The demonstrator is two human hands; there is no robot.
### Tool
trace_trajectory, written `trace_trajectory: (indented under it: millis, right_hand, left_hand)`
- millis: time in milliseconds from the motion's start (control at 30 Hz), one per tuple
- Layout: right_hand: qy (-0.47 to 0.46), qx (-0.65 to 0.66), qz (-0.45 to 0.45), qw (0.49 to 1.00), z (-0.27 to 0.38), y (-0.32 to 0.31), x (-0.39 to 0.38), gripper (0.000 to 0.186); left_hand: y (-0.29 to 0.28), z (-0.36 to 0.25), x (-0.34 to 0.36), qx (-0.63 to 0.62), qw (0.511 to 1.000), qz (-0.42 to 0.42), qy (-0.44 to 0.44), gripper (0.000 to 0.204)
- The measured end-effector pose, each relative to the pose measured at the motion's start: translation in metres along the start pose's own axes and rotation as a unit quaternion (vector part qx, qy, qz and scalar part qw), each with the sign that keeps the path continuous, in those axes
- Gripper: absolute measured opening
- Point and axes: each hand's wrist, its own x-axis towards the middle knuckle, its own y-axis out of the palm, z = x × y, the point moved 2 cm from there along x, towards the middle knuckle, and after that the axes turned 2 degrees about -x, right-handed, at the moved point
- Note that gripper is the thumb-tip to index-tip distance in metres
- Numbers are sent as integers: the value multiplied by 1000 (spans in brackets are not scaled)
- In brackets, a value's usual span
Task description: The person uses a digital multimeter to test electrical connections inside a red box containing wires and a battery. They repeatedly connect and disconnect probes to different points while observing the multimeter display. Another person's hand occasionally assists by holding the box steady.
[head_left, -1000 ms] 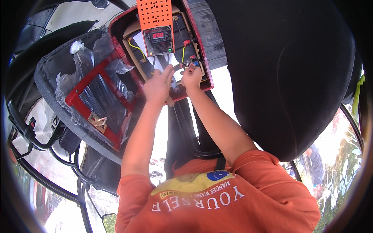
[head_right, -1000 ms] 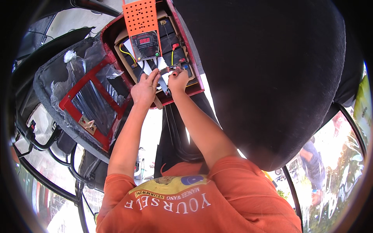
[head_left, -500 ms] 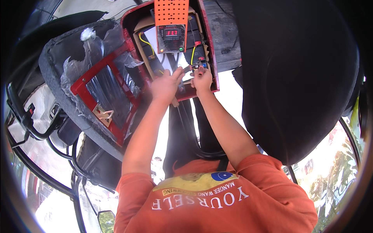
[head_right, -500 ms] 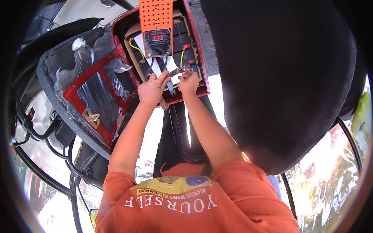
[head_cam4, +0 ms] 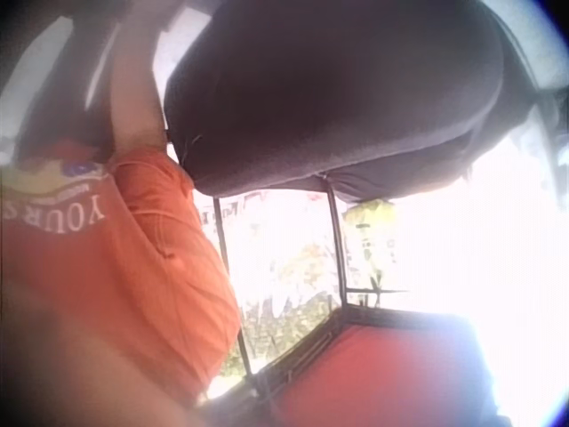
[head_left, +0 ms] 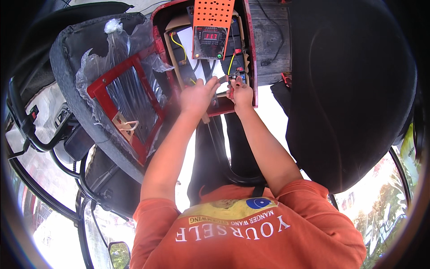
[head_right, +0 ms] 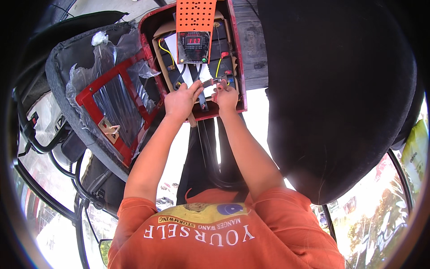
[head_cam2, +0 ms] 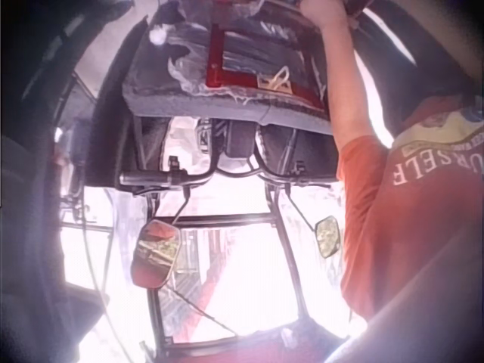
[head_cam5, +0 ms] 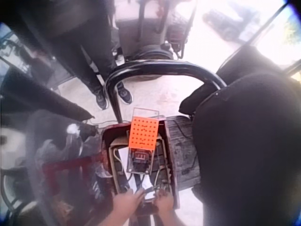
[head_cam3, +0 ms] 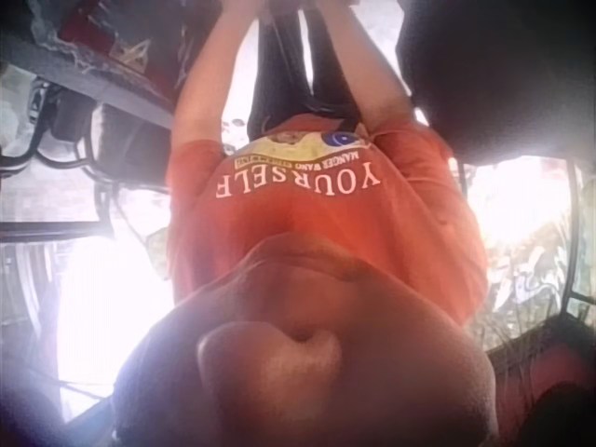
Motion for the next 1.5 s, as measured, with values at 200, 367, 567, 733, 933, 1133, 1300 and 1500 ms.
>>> trace_trajectory:
  millis: [200,367,567,733,933,1133,1300,1500]
  right_hand:
    - [9,33,26,999,-1,-4,-5,17]
    - [-155,-105,-129,974,0,-13,-32,20]
    - [-467,-253,-6,847,77,39,-106,11]
    - [-389,-218,114,888,82,94,-117,26]
    - [-145,-298,13,943,47,128,-43,54]
    - [15,-127,-43,991,36,145,-10,64]
    - [83,-151,-127,977,31,153,8,75]
    - [65,-141,-220,963,24,166,19,53]
  left_hand:
    - [-1,4,4,-15,1000,11,-4,28]
    - [0,5,5,-8,1000,8,-2,29]
    - [3,9,3,-24,1000,19,-5,30]
    - [47,28,-5,-84,995,-57,-15,28]
    - [36,20,-1,-70,997,16,-30,23]
    - [44,20,-5,9,1000,20,-3,19]
    - [41,18,-8,-17,1000,17,9,18]
    - [88,33,-4,-45,998,-38,34,17]
